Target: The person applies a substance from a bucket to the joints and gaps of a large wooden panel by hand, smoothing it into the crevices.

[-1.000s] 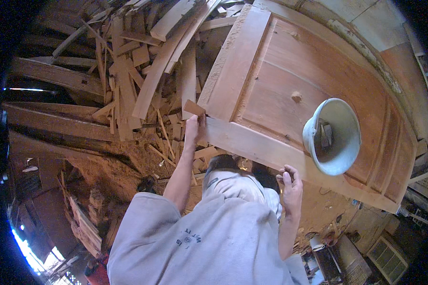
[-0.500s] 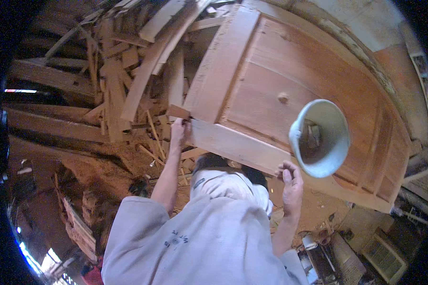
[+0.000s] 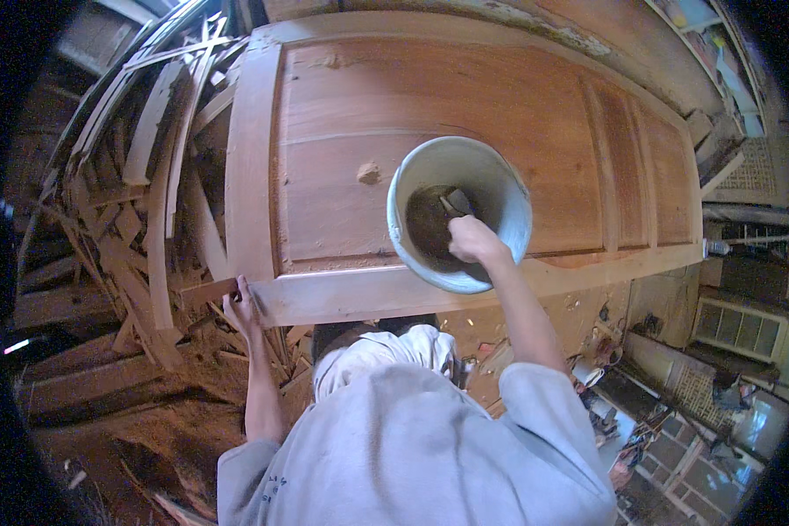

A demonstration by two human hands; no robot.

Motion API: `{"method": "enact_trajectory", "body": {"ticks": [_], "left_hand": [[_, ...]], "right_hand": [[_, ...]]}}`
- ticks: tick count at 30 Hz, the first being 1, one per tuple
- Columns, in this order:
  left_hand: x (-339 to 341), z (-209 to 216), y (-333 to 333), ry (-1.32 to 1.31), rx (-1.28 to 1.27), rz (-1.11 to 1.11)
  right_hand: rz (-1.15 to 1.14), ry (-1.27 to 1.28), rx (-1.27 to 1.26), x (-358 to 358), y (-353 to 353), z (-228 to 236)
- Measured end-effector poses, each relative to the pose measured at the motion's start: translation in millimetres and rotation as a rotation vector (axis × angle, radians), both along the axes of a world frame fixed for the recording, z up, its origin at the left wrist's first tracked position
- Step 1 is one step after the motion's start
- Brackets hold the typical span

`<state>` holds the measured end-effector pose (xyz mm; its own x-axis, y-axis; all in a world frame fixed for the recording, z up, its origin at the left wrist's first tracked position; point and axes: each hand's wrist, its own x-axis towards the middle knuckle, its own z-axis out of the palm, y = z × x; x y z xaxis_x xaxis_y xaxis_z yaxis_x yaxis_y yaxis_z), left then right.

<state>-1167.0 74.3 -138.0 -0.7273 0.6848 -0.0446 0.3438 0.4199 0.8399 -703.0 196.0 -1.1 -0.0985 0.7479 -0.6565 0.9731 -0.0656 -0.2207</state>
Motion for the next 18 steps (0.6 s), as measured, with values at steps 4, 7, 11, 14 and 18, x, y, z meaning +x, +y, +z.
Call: {"method": "enact_trajectory", "body": {"ticks": [4, 7, 11, 14, 18], "left_hand": [[19.4, 15.8, 7.5, 0.013, 0.024, 0.102], [21.5, 18.3, 9.0, 0.129, 0.032, 0.081], [18.1, 12.7, 7.0, 0.156, -0.051, 0.100], [15.0, 6.1, 5.6, 0.149, -0.095, 0.111], [7.8, -11.4, 1.7, 0.213, -0.097, 0.093]], "right_hand": [[0.239, -0.034, -0.133, 2.4, 0.9, -21.3], [0.068, -0.109, -0.023, 12.3, 0.9, -27.5], [0.028, -0.177, 0.132, 19.3, 8.5, -12.5], [0.090, -0.199, 0.232, 21.8, 3.3, -13.4], [0.061, -0.269, 0.314, 27.9, -3.4, -66.8]]}}
